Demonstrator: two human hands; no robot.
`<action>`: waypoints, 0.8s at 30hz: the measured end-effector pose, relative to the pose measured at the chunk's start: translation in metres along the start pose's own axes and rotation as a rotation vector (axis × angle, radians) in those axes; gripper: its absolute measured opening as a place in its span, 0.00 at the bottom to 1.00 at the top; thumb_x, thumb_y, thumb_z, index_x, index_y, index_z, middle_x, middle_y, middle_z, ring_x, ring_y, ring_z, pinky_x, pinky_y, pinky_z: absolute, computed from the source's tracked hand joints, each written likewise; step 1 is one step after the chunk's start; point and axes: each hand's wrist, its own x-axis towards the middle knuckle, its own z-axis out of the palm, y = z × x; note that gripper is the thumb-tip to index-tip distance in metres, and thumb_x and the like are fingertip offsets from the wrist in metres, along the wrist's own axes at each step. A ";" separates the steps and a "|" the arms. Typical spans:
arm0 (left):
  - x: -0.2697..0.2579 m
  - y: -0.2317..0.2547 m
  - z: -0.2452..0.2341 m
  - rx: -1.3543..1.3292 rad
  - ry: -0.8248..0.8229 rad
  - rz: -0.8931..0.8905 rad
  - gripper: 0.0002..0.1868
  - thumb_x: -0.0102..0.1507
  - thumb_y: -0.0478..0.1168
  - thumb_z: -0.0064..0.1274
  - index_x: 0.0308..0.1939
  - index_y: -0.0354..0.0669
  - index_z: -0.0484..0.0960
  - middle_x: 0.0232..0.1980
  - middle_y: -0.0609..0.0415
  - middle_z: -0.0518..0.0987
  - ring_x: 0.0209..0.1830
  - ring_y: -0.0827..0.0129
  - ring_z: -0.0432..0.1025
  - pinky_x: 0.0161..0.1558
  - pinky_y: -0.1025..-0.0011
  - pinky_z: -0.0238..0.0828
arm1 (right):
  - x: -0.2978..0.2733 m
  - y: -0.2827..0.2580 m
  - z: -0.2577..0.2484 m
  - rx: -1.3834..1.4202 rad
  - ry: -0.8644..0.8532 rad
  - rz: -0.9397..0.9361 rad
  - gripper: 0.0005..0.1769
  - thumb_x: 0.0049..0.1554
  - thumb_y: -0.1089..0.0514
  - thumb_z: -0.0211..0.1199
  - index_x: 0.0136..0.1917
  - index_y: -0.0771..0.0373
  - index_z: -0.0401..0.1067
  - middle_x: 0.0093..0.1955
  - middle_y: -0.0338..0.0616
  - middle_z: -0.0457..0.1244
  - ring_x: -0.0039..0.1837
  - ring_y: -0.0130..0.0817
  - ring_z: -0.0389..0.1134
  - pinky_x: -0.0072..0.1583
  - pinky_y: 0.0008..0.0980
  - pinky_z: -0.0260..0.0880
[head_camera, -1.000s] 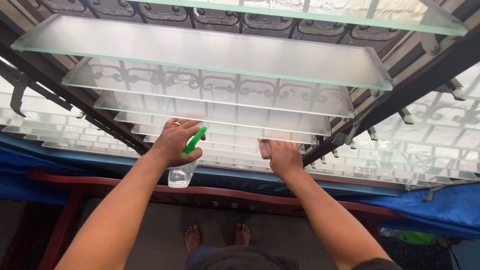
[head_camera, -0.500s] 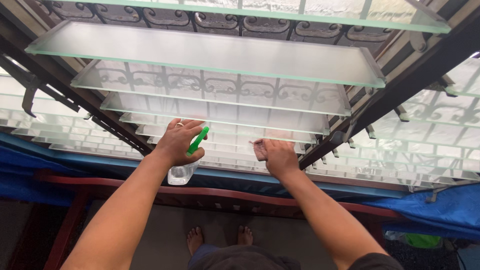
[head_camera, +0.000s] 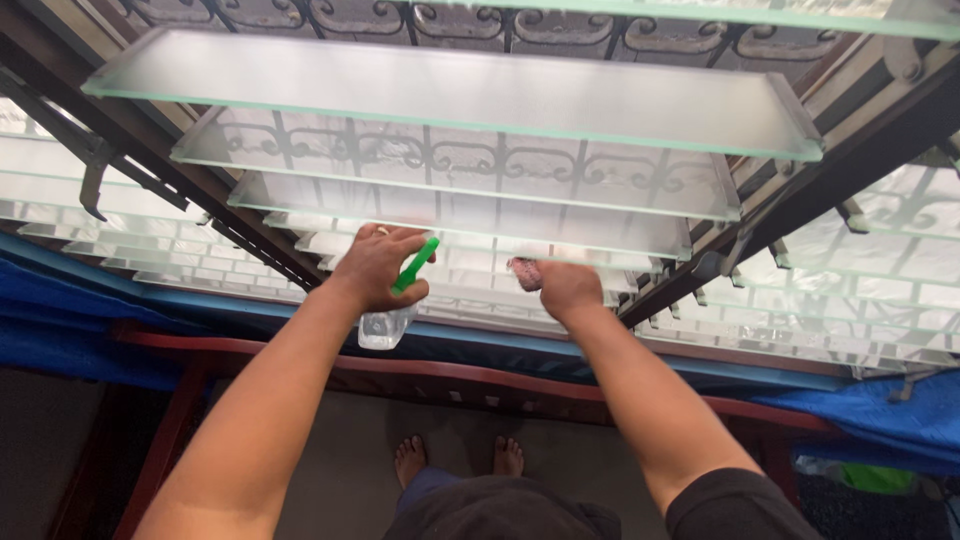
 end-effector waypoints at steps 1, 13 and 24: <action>0.002 -0.002 -0.003 -0.012 -0.016 0.000 0.22 0.51 0.50 0.57 0.49 0.53 0.79 0.60 0.52 0.77 0.61 0.55 0.70 0.67 0.56 0.53 | -0.004 0.004 -0.005 -0.009 0.009 -0.021 0.17 0.54 0.60 0.57 0.55 0.50 0.77 0.53 0.50 0.71 0.58 0.50 0.72 0.60 0.50 0.70; -0.021 -0.038 -0.021 0.010 -0.002 -0.113 0.20 0.50 0.48 0.56 0.46 0.54 0.80 0.57 0.53 0.79 0.62 0.56 0.70 0.70 0.58 0.51 | 0.001 0.011 -0.017 -0.156 -0.002 0.143 0.18 0.49 0.60 0.60 0.54 0.59 0.77 0.56 0.56 0.69 0.59 0.54 0.70 0.59 0.49 0.69; -0.026 -0.047 -0.015 -0.024 0.055 -0.018 0.19 0.50 0.48 0.57 0.44 0.53 0.80 0.60 0.53 0.78 0.61 0.56 0.71 0.72 0.57 0.48 | -0.019 0.001 -0.029 -0.060 -0.046 -0.012 0.22 0.53 0.62 0.56 0.61 0.53 0.74 0.51 0.52 0.71 0.56 0.53 0.73 0.59 0.51 0.70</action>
